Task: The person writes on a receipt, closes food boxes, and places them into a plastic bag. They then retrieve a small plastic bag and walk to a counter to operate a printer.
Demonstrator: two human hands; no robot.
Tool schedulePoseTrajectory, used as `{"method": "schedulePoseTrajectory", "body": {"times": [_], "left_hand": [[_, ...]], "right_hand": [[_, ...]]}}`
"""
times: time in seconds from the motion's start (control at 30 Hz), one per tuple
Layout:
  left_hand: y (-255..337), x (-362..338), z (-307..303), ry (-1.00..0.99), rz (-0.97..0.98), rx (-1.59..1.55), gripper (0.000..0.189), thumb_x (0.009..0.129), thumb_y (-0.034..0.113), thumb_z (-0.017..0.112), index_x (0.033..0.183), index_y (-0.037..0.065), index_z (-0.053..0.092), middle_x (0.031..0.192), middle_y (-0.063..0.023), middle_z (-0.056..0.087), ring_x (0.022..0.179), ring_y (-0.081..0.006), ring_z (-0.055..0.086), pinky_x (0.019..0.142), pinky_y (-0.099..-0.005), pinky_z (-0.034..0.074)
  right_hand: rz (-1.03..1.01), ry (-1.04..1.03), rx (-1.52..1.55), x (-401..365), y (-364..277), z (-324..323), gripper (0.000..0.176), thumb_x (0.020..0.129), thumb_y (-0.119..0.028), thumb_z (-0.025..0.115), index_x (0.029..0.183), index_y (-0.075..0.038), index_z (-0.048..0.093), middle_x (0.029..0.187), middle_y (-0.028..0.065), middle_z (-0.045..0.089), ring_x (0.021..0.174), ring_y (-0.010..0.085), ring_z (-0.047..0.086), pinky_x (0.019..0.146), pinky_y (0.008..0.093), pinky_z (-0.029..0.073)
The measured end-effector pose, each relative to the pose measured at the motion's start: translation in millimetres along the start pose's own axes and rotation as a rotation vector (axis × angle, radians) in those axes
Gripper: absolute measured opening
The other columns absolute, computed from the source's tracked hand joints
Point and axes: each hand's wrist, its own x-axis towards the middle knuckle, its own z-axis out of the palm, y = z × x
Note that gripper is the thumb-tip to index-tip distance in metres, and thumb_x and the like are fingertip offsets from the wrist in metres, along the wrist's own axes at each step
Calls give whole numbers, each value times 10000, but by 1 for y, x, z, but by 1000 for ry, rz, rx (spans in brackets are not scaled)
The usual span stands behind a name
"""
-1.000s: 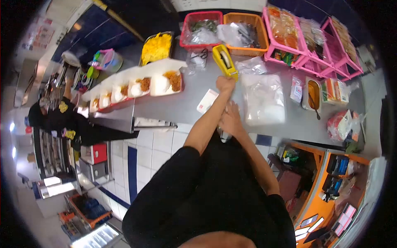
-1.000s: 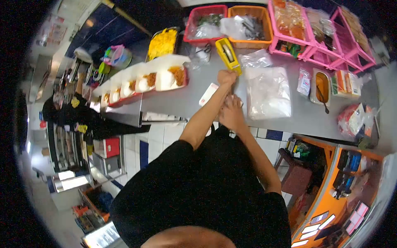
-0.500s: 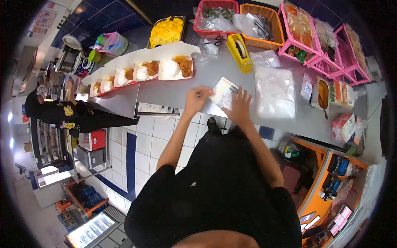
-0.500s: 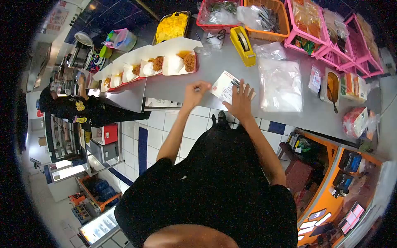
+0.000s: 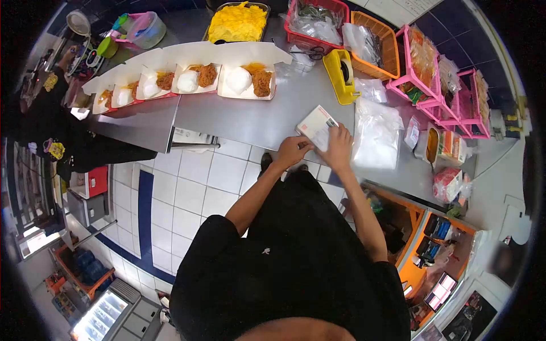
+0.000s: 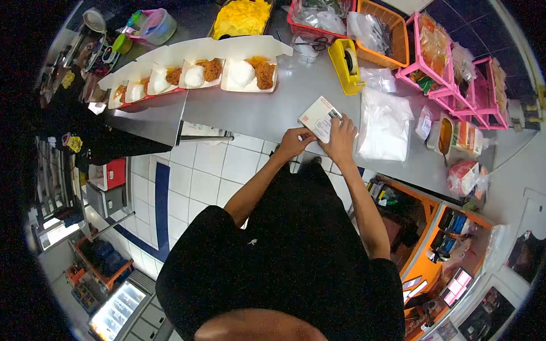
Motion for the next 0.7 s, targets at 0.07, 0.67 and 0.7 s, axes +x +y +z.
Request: {"method": "schedulePoseTrajectory", "body": {"times": [0.07, 0.67, 0.7], "left_hand": [[-2, 1, 3, 4, 47, -6, 253, 842, 301, 765, 902, 55, 757, 777, -110, 724, 676, -219, 686, 652, -337, 527], [1, -2, 5, 99, 24, -36, 297, 852, 279, 761, 903, -12, 727, 812, -161, 729, 721, -292, 718, 685, -374, 557], [0, -1, 4, 72, 38, 34, 318, 846, 309, 762, 885, -5, 724, 798, -161, 722, 709, -309, 708, 670, -388, 553]], "right_hand": [[7, 6, -11, 0, 0, 0, 769, 621, -280, 879, 1221, -36, 463, 1377, 262, 434, 1244, 439, 425, 998, 565, 341], [40, -6, -40, -1, -5, 1, 812, 621, -321, 891, 1233, -34, 441, 1387, 259, 435, 1263, 418, 425, 1053, 533, 316], [43, -10, -31, -1, -4, 1, 813, 623, -326, 891, 1235, -35, 442, 1389, 259, 435, 1267, 418, 422, 1059, 533, 311]]}}
